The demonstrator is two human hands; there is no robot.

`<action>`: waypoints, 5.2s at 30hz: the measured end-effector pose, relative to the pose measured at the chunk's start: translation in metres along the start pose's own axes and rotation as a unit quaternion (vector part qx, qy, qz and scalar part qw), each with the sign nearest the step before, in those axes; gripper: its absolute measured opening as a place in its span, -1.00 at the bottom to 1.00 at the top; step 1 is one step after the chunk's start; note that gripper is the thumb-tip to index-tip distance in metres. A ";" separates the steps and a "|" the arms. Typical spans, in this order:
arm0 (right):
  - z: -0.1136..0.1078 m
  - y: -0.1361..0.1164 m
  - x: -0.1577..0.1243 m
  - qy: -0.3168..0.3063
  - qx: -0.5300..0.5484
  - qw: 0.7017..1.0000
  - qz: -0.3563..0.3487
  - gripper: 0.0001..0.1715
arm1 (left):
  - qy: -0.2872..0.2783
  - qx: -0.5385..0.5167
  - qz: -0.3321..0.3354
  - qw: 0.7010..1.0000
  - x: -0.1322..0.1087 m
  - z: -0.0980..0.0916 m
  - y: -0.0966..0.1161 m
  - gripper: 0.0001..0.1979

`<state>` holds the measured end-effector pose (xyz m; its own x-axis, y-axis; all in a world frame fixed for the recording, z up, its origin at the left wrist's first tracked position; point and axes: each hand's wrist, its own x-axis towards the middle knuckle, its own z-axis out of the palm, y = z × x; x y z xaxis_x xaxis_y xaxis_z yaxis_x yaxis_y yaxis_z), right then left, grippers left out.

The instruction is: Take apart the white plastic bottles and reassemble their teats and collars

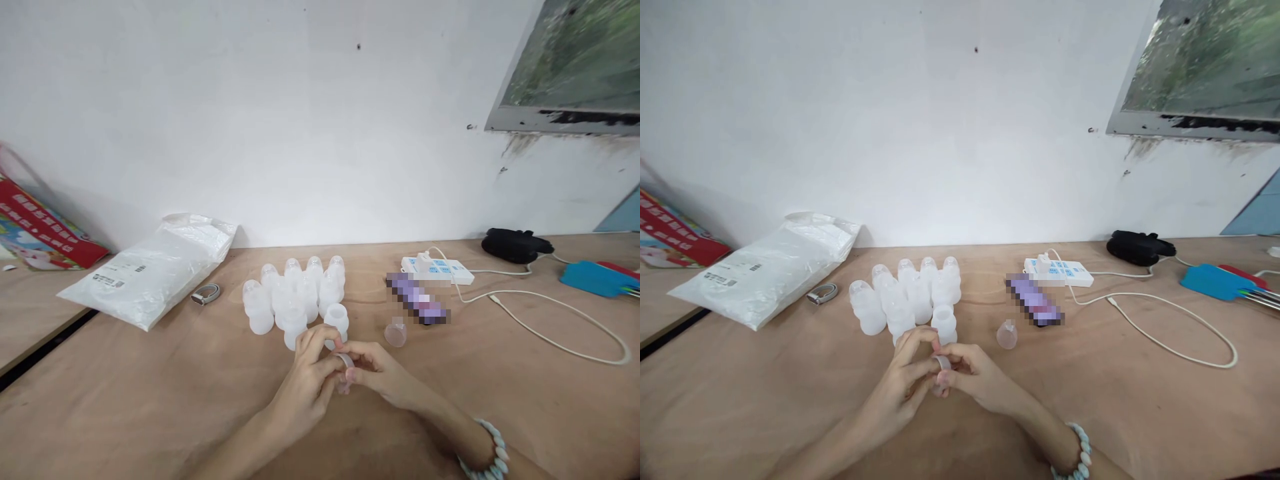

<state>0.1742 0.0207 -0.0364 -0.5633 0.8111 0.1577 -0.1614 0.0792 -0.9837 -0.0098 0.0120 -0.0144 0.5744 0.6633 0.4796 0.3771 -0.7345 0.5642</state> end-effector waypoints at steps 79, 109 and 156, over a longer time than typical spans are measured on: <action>0.013 -0.017 -0.004 0.038 -0.143 0.988 0.034 -0.78 | -0.056 -0.011 -0.066 0.996 0.001 -0.004 0.012 -0.81; -0.043 -0.025 -0.019 0.078 -0.630 0.772 0.042 -0.65 | -0.036 -0.173 -0.280 0.944 -0.012 -0.016 -0.009 -0.72; -0.015 -0.030 0.041 0.213 -0.535 0.814 0.075 -0.79 | 0.230 0.036 -0.148 0.961 -0.014 -0.016 -0.074 -0.35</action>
<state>0.1678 0.0603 -0.0017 -0.1427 0.9674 0.2091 0.8096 0.2356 -0.5375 -0.0570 0.0593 -0.0519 0.0575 0.8255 0.5614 0.5339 -0.5007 0.6814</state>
